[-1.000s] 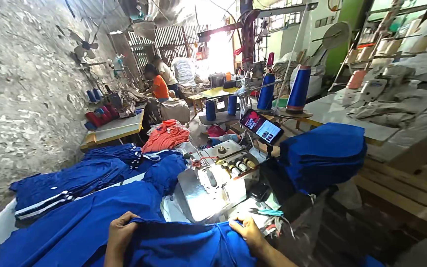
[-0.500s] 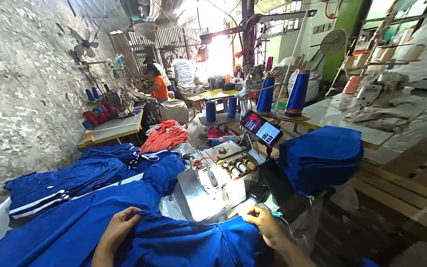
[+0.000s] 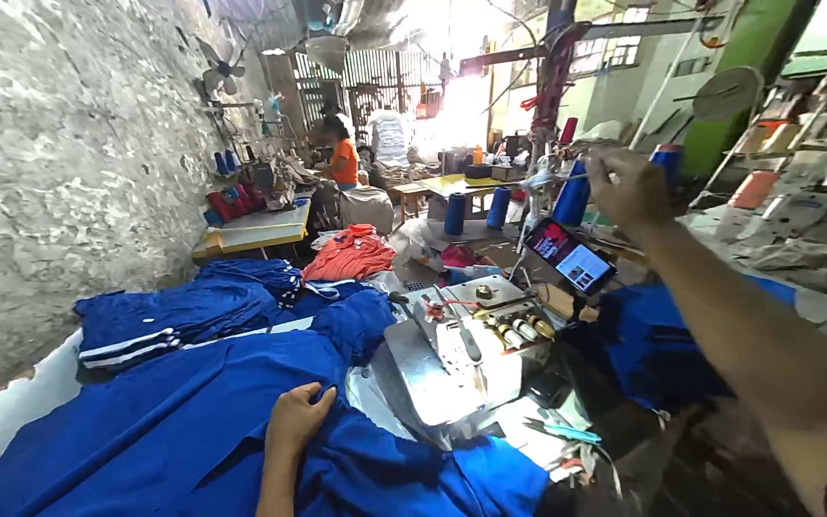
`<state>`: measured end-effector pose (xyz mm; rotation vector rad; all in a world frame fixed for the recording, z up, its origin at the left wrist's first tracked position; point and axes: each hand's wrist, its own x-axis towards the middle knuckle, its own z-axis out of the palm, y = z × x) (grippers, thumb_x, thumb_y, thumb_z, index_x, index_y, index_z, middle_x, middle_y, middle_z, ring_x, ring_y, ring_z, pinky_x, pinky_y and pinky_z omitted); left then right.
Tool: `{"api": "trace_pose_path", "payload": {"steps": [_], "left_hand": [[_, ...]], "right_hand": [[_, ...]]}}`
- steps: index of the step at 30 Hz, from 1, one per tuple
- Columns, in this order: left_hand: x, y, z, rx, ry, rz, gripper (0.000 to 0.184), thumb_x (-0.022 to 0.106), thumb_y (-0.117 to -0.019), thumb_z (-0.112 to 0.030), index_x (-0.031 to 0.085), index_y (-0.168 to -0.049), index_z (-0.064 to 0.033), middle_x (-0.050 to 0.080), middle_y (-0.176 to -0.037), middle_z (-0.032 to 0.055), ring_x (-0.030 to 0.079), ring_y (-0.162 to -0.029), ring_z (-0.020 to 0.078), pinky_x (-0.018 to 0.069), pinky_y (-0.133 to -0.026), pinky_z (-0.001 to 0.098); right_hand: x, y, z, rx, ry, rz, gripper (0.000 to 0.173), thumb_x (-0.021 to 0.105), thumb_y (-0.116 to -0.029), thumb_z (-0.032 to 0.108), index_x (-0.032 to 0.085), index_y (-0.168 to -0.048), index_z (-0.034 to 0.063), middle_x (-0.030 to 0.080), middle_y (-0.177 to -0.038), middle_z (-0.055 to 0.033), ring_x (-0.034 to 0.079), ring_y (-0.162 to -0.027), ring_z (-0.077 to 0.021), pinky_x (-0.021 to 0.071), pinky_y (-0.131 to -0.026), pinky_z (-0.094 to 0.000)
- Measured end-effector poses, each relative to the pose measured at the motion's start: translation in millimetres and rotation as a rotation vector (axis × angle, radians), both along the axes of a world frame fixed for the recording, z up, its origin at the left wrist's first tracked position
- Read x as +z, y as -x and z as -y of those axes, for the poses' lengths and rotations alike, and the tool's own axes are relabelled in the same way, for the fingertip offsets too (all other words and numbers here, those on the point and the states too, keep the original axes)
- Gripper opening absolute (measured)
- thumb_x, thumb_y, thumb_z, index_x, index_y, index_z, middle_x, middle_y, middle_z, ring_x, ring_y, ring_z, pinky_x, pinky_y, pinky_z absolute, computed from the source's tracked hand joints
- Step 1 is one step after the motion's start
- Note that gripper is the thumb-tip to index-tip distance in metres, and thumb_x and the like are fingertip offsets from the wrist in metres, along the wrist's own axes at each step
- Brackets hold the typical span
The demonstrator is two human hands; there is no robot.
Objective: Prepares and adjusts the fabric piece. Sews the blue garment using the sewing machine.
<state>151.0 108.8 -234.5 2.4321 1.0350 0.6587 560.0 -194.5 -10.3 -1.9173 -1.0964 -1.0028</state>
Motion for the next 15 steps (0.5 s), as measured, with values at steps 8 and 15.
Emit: {"api": "trace_pose_path", "payload": {"steps": [8,15], "left_hand": [[6,-4,2,0.067,0.030,-0.021,0.035,0.064,-0.0986,-0.028,0.068,-0.075,-0.0019,0.066,-0.072,0.0168,0.067,-0.076,0.0358,0.0481,-0.070,0.0586],[3,-4,0,0.065,0.014,-0.011,0.034,0.065,-0.0984,-0.027,0.069,-0.075,-0.0020,0.066,-0.072,0.0167,0.067,-0.075,0.0363,0.0485,-0.069,0.0589]], "right_hand": [[27,-40,-13,-0.431,0.516,-0.323,0.045,0.042,-0.1114,0.031,0.065,-0.128,-0.0026,0.064,-0.122,-0.0359,0.056,-0.121,-0.0573,0.0326,-0.101,-0.0786],[22,-3,-29,-0.543,0.503,-0.323,0.034,0.046,-0.1096,0.021,0.065,-0.124,-0.0024,0.064,-0.117,-0.0371,0.061,-0.111,-0.0589,0.0445,-0.083,-0.0741]]}}
